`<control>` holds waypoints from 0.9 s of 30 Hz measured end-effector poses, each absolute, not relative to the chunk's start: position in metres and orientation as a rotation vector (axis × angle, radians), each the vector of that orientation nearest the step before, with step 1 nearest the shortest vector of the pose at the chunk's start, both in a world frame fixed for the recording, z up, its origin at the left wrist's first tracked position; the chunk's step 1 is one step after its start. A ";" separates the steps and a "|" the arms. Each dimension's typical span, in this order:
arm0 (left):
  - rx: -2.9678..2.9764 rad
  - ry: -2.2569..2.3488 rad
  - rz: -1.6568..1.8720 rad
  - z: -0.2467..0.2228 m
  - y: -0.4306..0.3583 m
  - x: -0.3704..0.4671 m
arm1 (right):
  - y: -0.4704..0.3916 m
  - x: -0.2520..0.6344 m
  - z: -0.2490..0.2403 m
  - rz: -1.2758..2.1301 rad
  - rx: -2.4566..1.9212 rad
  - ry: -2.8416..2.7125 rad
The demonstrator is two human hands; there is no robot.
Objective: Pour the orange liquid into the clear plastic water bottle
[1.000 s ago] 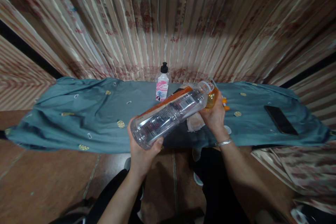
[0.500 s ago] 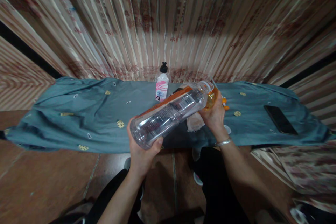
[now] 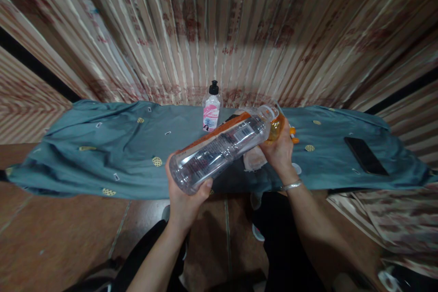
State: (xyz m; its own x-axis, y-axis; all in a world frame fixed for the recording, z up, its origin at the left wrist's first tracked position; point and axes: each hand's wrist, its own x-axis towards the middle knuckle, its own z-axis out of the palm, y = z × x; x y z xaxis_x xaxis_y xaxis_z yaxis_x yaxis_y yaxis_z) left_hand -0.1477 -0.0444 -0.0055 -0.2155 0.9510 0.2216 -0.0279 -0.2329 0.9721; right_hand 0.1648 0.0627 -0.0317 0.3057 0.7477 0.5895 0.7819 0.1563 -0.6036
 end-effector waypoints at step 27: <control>1.137 1.263 1.589 0.004 -0.044 -0.142 | 0.065 0.165 -0.036 -0.103 -1.582 -1.436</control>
